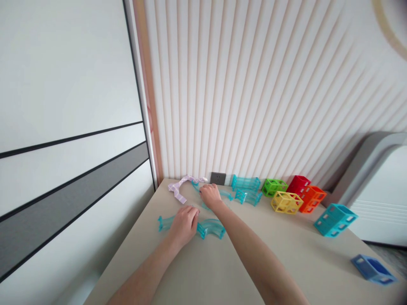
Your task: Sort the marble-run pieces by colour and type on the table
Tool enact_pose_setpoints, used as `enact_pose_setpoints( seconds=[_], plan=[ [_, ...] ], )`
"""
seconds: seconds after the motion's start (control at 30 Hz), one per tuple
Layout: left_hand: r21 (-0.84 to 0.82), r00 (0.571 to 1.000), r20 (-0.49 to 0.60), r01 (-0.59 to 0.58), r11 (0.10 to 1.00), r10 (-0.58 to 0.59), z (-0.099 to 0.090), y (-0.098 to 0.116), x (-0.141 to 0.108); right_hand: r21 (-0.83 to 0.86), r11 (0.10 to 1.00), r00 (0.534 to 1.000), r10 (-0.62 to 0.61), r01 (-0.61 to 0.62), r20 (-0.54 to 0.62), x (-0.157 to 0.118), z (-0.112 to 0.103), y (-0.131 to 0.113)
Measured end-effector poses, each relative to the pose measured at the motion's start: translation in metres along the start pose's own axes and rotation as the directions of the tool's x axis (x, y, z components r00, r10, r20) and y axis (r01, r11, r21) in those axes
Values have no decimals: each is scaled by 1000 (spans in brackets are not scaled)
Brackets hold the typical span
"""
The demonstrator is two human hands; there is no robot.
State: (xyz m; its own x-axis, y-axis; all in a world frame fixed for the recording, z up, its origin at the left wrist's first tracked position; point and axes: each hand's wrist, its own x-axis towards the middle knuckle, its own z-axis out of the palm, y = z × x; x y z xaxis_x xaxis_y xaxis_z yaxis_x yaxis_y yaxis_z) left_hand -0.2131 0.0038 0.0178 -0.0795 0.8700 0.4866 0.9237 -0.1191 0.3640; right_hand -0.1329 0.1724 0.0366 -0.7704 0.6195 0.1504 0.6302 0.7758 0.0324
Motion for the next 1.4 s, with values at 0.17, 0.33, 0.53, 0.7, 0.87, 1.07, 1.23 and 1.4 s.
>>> enact_pose_setpoints(
  seconds=[0.17,0.33,0.53,0.7,0.87,1.07,1.23,1.4],
  plan=[
    [-4,1000,-3,-7,1000,7,3,-2,-1,119,993,997,27,-18,-70,-3,7,7],
    [-4,1000,-22,-5,1000,5,3,-2,-1,315,949,989,43,5,-145,-4,4,6],
    [-29,977,-213,15,999,-21,6,-5,0,637,769,971,104,58,-214,-16,-19,10],
    [-84,903,-428,7,996,-42,4,-2,0,849,512,978,77,128,-194,-69,-45,28],
    [-201,901,-431,-157,967,56,-1,7,-5,980,-199,1000,21,-15,19,-127,-51,42],
    [-228,936,-311,-242,943,165,-1,13,-9,961,-231,988,6,-151,157,-144,-42,41],
    [-239,953,-283,-177,955,105,-3,16,-8,993,-33,965,231,-116,121,-145,-37,39],
    [-190,970,-234,-103,976,57,-1,15,-10,872,489,923,344,-21,-171,-163,-24,39]
  ],
)
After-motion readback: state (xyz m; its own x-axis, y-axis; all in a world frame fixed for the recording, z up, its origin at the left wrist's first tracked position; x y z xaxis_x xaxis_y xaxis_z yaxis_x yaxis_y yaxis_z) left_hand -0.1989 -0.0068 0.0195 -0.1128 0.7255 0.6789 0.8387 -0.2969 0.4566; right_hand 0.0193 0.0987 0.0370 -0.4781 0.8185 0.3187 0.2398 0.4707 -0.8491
